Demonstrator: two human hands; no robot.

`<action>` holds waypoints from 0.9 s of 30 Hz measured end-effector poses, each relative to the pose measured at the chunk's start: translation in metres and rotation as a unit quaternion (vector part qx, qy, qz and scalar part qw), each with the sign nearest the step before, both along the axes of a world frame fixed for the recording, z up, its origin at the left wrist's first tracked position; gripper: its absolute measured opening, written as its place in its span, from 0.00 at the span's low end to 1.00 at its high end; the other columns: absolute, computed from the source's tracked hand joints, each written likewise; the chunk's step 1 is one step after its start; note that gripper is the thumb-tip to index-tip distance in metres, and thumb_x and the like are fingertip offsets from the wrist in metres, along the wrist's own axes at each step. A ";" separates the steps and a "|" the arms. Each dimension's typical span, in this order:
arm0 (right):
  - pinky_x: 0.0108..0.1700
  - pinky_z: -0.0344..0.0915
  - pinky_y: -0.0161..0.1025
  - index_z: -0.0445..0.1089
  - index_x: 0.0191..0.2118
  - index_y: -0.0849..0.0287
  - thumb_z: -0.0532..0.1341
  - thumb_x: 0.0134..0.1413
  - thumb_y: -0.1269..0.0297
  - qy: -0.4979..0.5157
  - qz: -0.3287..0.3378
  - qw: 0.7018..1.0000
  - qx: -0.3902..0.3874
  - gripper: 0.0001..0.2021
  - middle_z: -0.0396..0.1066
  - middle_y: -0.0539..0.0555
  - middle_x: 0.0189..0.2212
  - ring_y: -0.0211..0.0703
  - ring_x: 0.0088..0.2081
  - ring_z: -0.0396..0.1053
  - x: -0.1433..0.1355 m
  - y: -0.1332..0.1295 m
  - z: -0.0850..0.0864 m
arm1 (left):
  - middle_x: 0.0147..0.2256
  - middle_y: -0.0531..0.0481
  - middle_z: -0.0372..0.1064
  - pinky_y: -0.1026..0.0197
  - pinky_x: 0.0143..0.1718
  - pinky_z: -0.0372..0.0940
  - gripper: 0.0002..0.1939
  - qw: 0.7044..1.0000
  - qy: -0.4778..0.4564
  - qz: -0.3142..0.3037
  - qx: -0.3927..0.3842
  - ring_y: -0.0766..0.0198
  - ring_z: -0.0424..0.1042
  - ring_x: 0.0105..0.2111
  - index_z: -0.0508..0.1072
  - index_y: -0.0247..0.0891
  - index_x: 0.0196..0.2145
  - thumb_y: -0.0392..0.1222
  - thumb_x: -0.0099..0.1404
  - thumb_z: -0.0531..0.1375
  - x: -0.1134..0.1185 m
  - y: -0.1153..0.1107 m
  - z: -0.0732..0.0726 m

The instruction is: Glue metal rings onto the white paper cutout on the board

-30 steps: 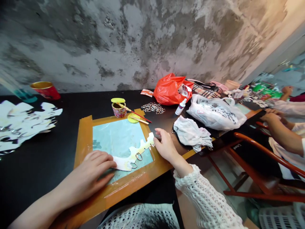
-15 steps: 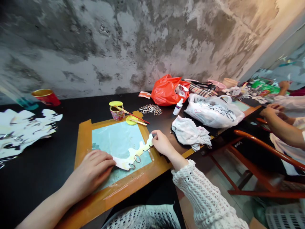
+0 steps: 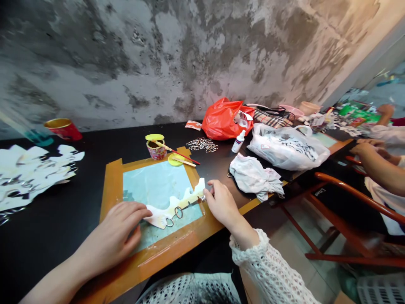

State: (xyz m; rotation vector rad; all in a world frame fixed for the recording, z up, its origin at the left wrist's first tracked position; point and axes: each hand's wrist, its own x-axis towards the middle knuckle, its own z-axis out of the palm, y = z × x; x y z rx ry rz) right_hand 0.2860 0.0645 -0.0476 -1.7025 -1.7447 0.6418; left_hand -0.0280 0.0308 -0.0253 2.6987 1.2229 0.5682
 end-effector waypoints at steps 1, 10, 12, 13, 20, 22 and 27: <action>0.38 0.64 0.43 0.67 0.45 0.57 0.58 0.59 0.59 0.034 -0.003 0.999 -0.027 0.11 0.71 0.51 0.30 0.45 0.33 0.69 0.001 0.001 -0.003 | 0.44 0.44 0.71 0.48 0.51 0.61 0.14 1.000 0.002 -0.001 0.000 0.54 0.69 0.46 0.70 0.40 0.45 0.32 0.63 0.52 -0.001 0.000 -0.001; 0.32 0.64 0.37 0.70 0.33 0.60 0.63 0.50 0.61 0.234 -0.006 0.967 -0.101 0.07 0.73 0.51 0.25 0.41 0.27 0.70 0.005 0.007 -0.011 | 0.48 0.43 0.70 0.53 0.46 0.67 0.12 0.999 0.005 0.048 0.004 0.55 0.71 0.45 0.72 0.40 0.45 0.37 0.68 0.51 -0.012 0.015 -0.018; 0.34 0.65 0.37 0.72 0.34 0.60 0.62 0.52 0.59 0.245 -0.003 0.965 -0.095 0.09 0.74 0.52 0.25 0.41 0.28 0.71 0.006 0.007 -0.011 | 0.47 0.43 0.70 0.55 0.46 0.67 0.12 0.999 0.004 0.049 -0.010 0.56 0.71 0.44 0.72 0.40 0.43 0.36 0.68 0.50 -0.012 0.017 -0.020; 0.35 0.66 0.37 0.73 0.34 0.61 0.61 0.53 0.58 0.250 -0.001 0.964 -0.095 0.10 0.74 0.52 0.25 0.41 0.29 0.71 0.007 0.007 -0.011 | 0.47 0.44 0.70 0.55 0.46 0.66 0.12 0.999 0.005 0.050 -0.016 0.56 0.71 0.44 0.72 0.40 0.42 0.36 0.68 0.49 -0.012 0.018 -0.021; 0.33 0.65 0.38 0.74 0.31 0.60 0.51 0.62 0.45 0.221 -0.018 0.973 -0.062 0.24 0.70 0.52 0.22 0.42 0.26 0.69 0.016 0.005 -0.017 | 0.43 0.44 0.70 0.53 0.46 0.64 0.13 0.999 0.010 0.035 0.013 0.56 0.70 0.43 0.73 0.39 0.40 0.34 0.68 0.49 -0.013 0.020 -0.023; 0.34 0.64 0.38 0.72 0.30 0.58 0.50 0.64 0.44 0.188 -0.045 0.981 -0.021 0.25 0.68 0.51 0.21 0.42 0.27 0.68 0.020 0.005 -0.020 | 0.42 0.44 0.70 0.53 0.46 0.64 0.12 0.999 0.003 0.022 0.033 0.56 0.69 0.43 0.73 0.40 0.40 0.34 0.67 0.50 -0.013 0.021 -0.021; 0.35 0.61 0.38 0.67 0.29 0.57 0.48 0.66 0.47 0.136 -0.092 0.984 0.076 0.23 0.65 0.50 0.22 0.41 0.27 0.66 0.029 0.005 -0.029 | 0.41 0.46 0.70 0.52 0.47 0.62 0.11 0.998 -0.011 -0.011 0.054 0.55 0.68 0.44 0.73 0.43 0.38 0.32 0.64 0.53 -0.012 0.018 -0.015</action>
